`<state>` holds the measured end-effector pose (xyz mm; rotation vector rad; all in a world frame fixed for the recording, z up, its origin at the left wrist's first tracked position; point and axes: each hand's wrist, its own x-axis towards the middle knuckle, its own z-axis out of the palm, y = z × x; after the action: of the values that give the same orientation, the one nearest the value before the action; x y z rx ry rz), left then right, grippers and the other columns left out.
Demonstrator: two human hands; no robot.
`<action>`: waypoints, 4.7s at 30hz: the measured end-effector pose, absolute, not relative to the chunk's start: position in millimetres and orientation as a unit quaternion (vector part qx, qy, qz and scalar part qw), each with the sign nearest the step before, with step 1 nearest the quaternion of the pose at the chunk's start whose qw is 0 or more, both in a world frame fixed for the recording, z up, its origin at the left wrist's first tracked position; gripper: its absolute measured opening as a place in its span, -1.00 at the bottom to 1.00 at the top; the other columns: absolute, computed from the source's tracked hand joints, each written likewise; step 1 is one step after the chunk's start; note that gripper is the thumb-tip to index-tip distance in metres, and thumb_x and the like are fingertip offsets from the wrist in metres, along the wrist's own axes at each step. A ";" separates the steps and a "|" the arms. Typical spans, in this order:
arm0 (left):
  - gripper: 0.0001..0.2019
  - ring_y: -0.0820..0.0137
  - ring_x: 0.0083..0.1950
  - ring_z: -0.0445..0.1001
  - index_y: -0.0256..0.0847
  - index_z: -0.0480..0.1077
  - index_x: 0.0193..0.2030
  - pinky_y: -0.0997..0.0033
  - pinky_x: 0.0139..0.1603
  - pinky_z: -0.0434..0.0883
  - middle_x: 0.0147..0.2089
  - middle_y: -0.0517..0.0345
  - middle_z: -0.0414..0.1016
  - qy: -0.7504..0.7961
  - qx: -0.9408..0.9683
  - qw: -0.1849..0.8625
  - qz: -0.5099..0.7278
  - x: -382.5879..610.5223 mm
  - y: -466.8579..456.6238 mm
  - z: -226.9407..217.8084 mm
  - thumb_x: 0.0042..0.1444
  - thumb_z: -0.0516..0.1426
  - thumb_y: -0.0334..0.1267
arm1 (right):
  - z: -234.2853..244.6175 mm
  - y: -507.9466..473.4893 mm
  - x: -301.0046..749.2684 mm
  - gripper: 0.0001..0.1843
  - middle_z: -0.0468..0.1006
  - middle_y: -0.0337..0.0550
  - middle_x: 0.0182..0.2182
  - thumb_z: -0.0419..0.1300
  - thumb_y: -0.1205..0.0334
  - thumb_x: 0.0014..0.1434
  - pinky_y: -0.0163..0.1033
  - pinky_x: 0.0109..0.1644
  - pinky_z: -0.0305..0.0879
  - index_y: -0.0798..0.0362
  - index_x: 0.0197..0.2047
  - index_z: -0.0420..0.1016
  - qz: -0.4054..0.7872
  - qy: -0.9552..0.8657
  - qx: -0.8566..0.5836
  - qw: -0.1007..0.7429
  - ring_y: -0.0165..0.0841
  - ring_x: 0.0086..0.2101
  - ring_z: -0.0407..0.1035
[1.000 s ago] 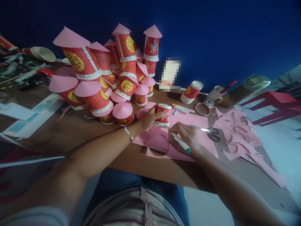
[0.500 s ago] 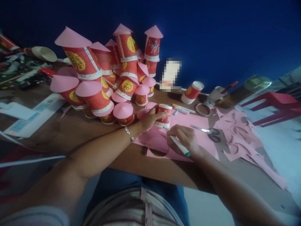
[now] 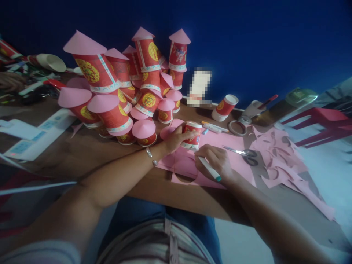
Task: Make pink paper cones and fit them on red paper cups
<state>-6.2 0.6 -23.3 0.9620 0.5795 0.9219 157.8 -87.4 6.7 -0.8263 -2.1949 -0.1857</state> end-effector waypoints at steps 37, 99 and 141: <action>-0.45 0.30 -0.09 0.54 -0.17 0.40 0.09 0.25 -0.04 0.45 -0.12 0.16 0.56 0.270 0.402 0.761 0.431 -8.7 2.5 -23.7 -0.07 0.38 -0.17 | 3.2 -88.4 159.7 -0.81 0.54 -0.18 -0.41 0.21 0.49 0.21 -0.31 -0.39 0.34 0.05 -0.14 0.40 -0.016 -0.873 -0.289 0.391 -0.38 -0.43 0.45; -0.44 0.37 -0.26 0.51 -0.22 0.43 0.03 0.33 -0.20 0.42 -0.23 0.16 0.56 0.285 0.420 0.759 0.409 -9.8 1.4 -18.5 -0.13 0.40 -0.16 | 7.8 -89.3 160.4 -0.88 0.54 -0.22 -0.44 0.17 0.43 0.24 -0.32 -0.42 0.28 0.01 -0.24 0.38 -0.014 -0.857 -0.351 0.377 -0.42 -0.49 0.42; -0.36 0.45 -0.32 0.45 -0.25 0.40 0.13 0.43 -0.32 0.37 -0.27 0.21 0.49 0.287 0.434 0.761 0.388 -11.1 2.1 -17.7 -0.12 0.41 -0.15 | 2.9 -84.8 161.8 -0.82 0.56 -0.19 -0.40 0.19 0.48 0.22 -0.31 -0.38 0.35 0.01 -0.19 0.39 -0.067 -0.845 -0.353 0.396 -0.38 -0.45 0.47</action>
<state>-11.1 2.1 -17.7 0.9456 0.6236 0.8435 161.8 -84.8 2.9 -0.8958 -2.1418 -0.1708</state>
